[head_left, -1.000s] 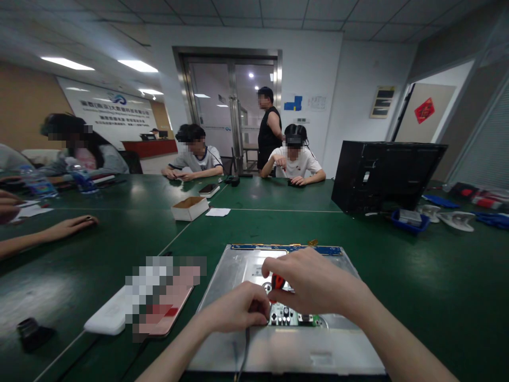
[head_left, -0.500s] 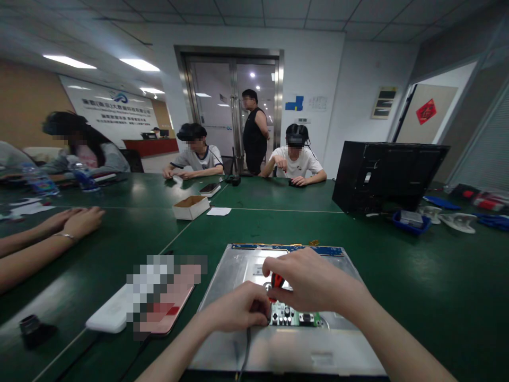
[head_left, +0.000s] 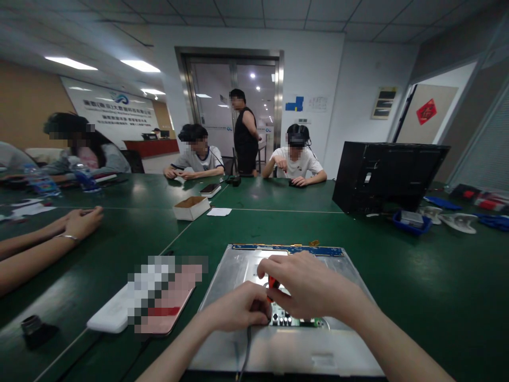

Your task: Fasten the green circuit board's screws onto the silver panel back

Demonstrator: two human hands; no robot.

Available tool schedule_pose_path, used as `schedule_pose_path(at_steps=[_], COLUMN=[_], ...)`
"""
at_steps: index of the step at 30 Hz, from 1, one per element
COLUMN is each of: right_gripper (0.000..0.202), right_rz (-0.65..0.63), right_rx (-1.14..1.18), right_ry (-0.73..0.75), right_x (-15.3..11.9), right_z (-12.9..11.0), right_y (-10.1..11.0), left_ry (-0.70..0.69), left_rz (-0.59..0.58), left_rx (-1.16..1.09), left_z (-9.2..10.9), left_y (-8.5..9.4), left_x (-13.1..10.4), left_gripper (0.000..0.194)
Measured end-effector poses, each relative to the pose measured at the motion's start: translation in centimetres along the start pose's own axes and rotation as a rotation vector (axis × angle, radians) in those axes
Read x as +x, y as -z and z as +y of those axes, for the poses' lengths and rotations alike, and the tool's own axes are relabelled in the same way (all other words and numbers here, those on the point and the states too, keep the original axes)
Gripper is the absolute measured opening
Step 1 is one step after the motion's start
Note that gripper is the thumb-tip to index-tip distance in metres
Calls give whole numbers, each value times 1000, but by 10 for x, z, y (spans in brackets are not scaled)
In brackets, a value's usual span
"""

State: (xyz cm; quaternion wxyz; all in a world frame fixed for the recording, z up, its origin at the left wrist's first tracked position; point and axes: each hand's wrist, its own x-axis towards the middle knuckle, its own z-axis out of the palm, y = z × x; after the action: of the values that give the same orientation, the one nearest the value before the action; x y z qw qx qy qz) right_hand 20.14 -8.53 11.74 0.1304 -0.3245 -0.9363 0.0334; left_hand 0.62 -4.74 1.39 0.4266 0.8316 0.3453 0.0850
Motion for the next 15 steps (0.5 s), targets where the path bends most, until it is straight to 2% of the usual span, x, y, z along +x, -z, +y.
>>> schedule_pose_path(at_steps=[6, 12, 15], right_gripper=[17, 21, 24], right_rz=[12, -24, -29], right_rx=[-76, -26, -31], right_ry=[-50, 14, -1], right_x=[3, -1, 0], right_z=[4, 1, 1], right_y=[-5, 2, 2], left_ry=[11, -21, -16], left_rz=[-20, -9, -3], left_rx=[-49, -57, -34], left_z=[4, 1, 2], left_y=[0, -2, -2], left_x=[0, 1, 1], left_gripper=[8, 6, 7])
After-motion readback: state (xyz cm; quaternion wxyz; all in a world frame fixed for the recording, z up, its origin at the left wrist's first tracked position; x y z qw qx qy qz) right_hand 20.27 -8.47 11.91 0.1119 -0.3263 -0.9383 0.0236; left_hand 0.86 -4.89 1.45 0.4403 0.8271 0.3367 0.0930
